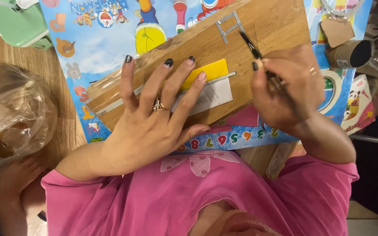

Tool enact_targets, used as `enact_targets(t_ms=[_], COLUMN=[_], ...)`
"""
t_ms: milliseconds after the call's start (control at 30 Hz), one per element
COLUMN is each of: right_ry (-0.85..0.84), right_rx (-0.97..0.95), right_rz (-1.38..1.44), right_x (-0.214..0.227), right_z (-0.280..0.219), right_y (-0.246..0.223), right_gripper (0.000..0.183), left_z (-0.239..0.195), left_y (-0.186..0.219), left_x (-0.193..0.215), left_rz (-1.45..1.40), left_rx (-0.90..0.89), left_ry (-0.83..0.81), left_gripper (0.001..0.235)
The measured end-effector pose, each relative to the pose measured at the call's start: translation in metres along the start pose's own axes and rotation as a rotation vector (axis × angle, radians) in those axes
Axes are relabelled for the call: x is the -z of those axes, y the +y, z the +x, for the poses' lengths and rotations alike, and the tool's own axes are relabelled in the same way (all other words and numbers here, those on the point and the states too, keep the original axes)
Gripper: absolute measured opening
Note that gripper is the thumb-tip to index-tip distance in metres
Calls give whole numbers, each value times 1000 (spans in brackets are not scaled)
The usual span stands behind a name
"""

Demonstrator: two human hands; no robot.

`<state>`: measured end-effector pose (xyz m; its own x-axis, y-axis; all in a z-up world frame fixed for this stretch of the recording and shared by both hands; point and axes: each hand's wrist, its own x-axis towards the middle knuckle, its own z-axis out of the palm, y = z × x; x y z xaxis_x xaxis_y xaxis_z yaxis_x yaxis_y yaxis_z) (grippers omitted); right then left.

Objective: The person uses tweezers to pick up individual dark fibers and arrange them in a row on a white adhesive strip. They repeatedly place the fibers and use the tweezers to press down and align them on the strip.

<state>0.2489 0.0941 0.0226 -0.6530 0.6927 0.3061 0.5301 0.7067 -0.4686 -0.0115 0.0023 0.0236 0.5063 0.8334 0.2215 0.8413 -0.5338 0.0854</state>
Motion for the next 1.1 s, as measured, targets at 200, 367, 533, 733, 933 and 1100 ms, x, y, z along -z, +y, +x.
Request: enact_targets(t_ms=[200,367,533,733,933,1100], right_ry=[203,125,130,-16,219,130], right_rx=[407,416,570,-69,26,-33], right_rz=[-261,-332,-487,164,833,696], right_x=[-17,-14,-4,14,-12,-18], right_z=[15,15,6,-7,-19,-26], right_y=[-5,-9,-12,-16,8,13], right_gripper=[9,10,14,46,38,26], left_z=[-2,-3,-3,-5,-3,-2], left_y=[0,-2,-3,-1,0,1], left_x=[-2,-4,-5,-6,-3,-5], left_rz=[-27,-6,-33,-71,-152,-149], left_rx=[1,-13,-23,-16,13,29], left_ry=[38,64,65,34,13,20], left_gripper=[80,80,81,85,65,48])
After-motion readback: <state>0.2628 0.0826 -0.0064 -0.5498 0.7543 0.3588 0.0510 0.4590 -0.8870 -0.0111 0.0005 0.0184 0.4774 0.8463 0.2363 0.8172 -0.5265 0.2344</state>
